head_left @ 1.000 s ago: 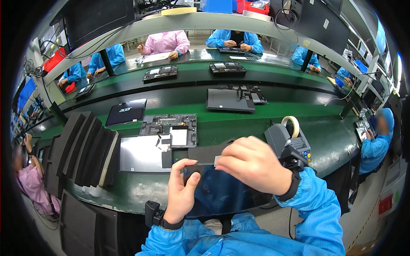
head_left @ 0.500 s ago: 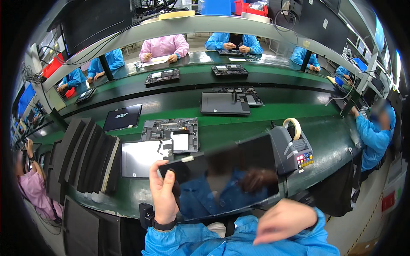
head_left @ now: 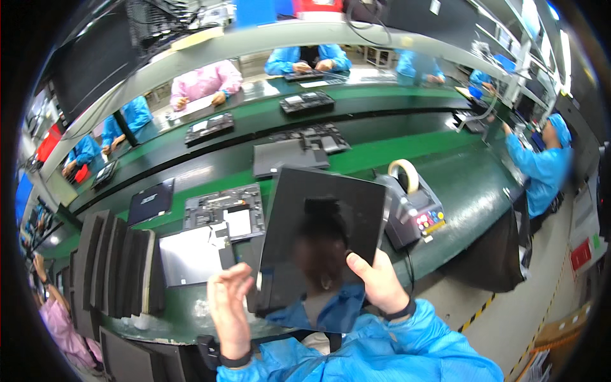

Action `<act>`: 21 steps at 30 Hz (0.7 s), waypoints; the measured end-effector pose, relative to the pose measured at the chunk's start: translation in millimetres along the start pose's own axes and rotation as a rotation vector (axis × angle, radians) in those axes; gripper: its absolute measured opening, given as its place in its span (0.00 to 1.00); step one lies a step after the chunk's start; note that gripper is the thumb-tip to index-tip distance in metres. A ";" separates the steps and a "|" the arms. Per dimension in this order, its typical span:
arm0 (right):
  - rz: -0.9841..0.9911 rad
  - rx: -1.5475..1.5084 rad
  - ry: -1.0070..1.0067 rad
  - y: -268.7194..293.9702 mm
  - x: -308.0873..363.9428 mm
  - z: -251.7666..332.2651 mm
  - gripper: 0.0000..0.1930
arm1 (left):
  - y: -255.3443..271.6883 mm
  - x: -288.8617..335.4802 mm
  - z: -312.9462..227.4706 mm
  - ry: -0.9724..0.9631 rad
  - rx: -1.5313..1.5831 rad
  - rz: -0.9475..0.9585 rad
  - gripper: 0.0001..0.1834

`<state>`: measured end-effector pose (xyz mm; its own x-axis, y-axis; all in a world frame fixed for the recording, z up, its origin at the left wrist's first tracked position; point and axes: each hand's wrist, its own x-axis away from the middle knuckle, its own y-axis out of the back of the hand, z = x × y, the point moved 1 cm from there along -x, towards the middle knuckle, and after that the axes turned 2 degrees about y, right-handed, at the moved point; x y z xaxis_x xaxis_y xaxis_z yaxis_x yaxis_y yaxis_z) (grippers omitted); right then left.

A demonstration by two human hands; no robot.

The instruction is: The person assembles electronic components of tablet devices by placing internal components and a circuit board into a tablet housing, then securing a tablet screen on top.

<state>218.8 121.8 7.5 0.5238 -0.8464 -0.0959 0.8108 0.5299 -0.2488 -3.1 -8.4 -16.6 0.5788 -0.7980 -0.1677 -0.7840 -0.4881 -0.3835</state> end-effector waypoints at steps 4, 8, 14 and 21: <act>0.190 0.342 -0.115 18.1 10.3 14.6 0.13 | -33.5 -6.2 -2.4 0.093 0.109 0.138 0.28; -0.546 0.173 0.014 58.0 29.3 3.0 0.13 | -54.6 2.8 14.7 0.215 -0.026 -0.019 0.22; -0.860 -0.067 0.009 161.8 22.4 -50.2 0.12 | -55.5 -3.6 15.4 0.214 0.056 -0.001 0.20; -0.818 0.474 0.405 139.1 28.6 -6.0 0.06 | -45.9 1.4 27.2 0.230 -0.076 -0.026 0.16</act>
<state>345.0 170.9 -35.7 -0.2914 -0.8653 -0.4078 0.9457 -0.3249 0.0135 39.8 22.5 -23.9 0.5398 -0.8400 0.0557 -0.7889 -0.5278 -0.3145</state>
